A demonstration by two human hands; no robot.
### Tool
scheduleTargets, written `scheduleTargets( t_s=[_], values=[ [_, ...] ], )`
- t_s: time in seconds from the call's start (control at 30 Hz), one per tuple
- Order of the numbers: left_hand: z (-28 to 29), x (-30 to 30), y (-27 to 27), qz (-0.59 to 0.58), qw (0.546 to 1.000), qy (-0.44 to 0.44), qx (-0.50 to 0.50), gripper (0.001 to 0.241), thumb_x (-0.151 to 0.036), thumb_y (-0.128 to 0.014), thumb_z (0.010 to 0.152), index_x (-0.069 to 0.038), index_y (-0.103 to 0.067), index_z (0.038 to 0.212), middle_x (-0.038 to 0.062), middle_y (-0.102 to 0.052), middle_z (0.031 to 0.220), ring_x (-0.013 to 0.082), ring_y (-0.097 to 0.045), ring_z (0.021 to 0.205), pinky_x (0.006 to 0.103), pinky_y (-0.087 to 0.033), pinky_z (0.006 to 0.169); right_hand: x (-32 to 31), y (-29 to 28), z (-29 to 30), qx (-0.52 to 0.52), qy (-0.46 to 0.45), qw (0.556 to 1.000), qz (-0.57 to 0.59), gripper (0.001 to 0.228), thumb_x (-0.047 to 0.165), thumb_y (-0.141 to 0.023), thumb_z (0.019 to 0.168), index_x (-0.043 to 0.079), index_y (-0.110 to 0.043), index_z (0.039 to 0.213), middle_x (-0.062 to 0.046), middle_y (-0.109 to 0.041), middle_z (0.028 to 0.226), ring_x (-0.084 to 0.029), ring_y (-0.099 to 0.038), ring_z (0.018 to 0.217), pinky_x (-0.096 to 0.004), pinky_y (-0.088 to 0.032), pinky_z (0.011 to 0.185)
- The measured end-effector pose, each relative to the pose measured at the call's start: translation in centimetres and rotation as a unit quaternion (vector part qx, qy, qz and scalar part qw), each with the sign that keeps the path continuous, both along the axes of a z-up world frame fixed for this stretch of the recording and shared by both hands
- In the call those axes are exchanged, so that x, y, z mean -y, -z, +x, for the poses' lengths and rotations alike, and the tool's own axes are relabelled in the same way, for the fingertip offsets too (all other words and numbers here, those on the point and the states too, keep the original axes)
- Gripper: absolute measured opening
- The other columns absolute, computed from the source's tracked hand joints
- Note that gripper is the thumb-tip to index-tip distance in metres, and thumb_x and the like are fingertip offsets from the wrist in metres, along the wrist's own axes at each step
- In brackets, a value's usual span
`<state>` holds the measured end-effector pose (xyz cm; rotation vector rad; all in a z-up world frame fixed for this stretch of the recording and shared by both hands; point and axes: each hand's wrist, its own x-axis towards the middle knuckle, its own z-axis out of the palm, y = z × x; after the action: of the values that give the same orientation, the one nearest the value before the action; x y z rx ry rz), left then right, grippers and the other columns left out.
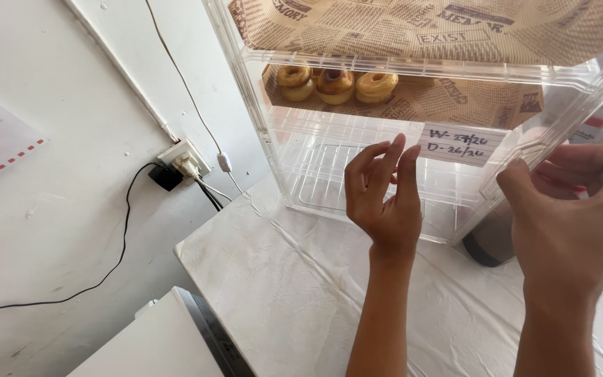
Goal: The recorder removes an old label from a pastry display case, cuts a new label from a sheet of paper, writes a date on it with a marker, and prepares tape to apply it.
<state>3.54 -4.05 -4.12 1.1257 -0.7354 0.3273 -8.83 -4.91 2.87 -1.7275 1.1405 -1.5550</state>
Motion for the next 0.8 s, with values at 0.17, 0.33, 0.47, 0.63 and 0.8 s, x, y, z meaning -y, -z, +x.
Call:
scheduleTargets(
  t_s=[0.17,0.33,0.47,0.63,0.8],
  values=[
    [-0.4,0.1,-0.2,0.009,0.998,-0.044,0.041,0.018,-0.004,-0.08,0.097,-0.01,-0.077,0.114,0.001,-0.064,0.118,0.0075,-0.059,0.085,0.0212,-0.05,0.067,0.0,0.0,-0.2,0.006,-0.015,1.0,-0.018,0.037,0.002,-0.082,0.094,-0.003,-0.052,0.114,-0.008,-0.061,0.115,-0.013,-0.066,0.105,-0.024,-0.058,0.093],
    [-0.6,0.1,-0.9,0.016,0.998,-0.054,0.028,0.013,-0.002,-0.075,0.101,-0.007,-0.075,0.114,0.003,-0.063,0.117,0.0089,-0.061,0.087,0.0227,-0.05,0.068,0.4,1.0,-0.8,-0.011,-0.011,0.999,-0.034,0.036,0.0,-0.082,0.097,-0.005,-0.052,0.116,-0.009,-0.061,0.113,-0.013,-0.067,0.102,-0.023,-0.06,0.091],
    [-0.3,-0.1,-1.5,0.057,0.993,-0.084,0.067,0.009,0.0,-0.069,0.104,-0.005,-0.07,0.112,0.006,-0.054,0.12,0.0161,-0.056,0.102,0.0267,-0.049,0.079,0.4,0.9,-0.7,-0.015,-0.017,0.999,-0.036,0.036,0.001,-0.084,0.098,-0.004,-0.053,0.115,-0.01,-0.062,0.113,-0.013,-0.067,0.102,-0.023,-0.06,0.091],
    [-0.7,0.0,-1.9,0.105,0.99,-0.065,0.073,0.013,0.007,-0.061,0.104,-0.003,-0.062,0.113,0.01,-0.048,0.124,0.021,-0.05,0.109,0.0307,-0.045,0.084,0.5,1.0,-0.8,-0.022,-0.015,0.999,-0.046,0.036,0.0,-0.084,0.099,-0.004,-0.052,0.115,-0.01,-0.063,0.112,-0.013,-0.067,0.101,-0.023,-0.059,0.09],
    [-1.8,0.7,-1.1,0.077,0.997,0.01,0.028,0.028,0.018,-0.044,0.098,0.005,-0.051,0.122,0.016,-0.035,0.138,0.0206,-0.048,0.108,0.0271,-0.055,0.091,0.4,0.5,-0.6,-0.02,-0.012,0.999,-0.037,0.036,0.0,-0.084,0.098,-0.004,-0.052,0.114,-0.01,-0.062,0.111,-0.012,-0.066,0.099,-0.022,-0.059,0.089]
  ],
)
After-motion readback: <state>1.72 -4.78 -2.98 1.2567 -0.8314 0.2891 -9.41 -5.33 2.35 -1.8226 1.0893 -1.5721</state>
